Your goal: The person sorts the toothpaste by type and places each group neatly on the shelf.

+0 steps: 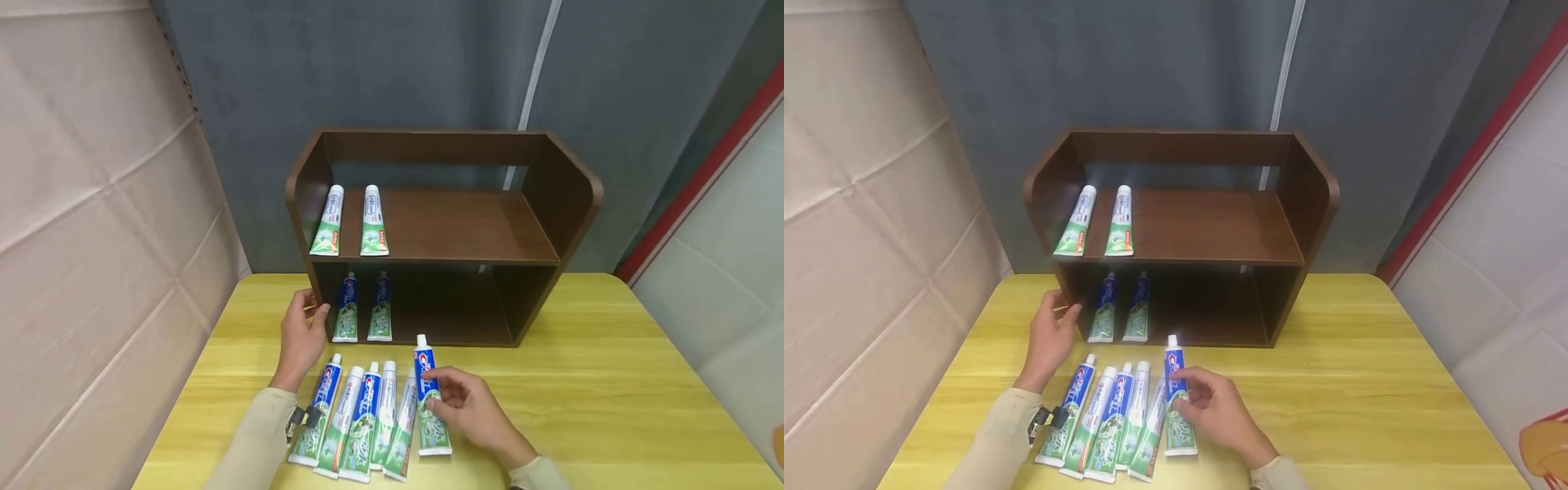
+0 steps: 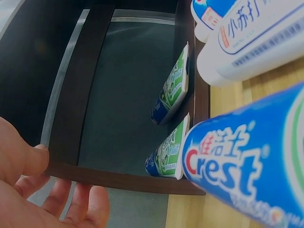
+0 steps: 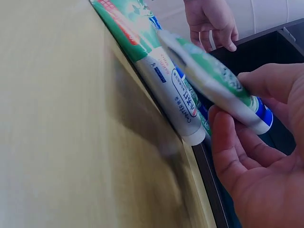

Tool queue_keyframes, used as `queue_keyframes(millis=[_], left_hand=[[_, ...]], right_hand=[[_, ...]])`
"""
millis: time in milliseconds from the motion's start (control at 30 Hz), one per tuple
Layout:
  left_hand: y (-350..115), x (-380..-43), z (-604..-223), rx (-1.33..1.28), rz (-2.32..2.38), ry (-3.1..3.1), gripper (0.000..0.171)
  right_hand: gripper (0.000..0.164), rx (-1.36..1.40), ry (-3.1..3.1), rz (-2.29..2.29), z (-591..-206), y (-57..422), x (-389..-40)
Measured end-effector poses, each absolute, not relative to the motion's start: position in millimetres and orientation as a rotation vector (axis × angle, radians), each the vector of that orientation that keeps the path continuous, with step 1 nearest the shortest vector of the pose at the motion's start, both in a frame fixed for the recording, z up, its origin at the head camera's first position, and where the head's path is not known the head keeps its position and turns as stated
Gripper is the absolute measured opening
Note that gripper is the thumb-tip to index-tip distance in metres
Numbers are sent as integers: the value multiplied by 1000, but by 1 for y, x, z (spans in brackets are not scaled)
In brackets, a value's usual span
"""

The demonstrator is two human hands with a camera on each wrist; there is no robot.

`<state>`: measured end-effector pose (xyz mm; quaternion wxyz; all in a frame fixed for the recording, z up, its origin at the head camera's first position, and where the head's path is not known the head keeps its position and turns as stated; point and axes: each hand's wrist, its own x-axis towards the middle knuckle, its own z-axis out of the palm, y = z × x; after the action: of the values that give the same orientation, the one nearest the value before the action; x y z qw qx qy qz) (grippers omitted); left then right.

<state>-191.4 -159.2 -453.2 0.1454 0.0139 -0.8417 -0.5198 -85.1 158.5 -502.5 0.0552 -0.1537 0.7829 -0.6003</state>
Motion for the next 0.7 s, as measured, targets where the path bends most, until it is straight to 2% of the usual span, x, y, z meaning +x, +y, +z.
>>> queue_keyframes(millis=[267,700], left_hand=[[-157,-189,-456,68,-1525,-2406,36],[-153,-188,-460,173,-1599,-2309,35]], right_hand=[[43,-290,2339,-1872,-497,158,-89],[41,-162,2315,-1932,-488,156,-101]])
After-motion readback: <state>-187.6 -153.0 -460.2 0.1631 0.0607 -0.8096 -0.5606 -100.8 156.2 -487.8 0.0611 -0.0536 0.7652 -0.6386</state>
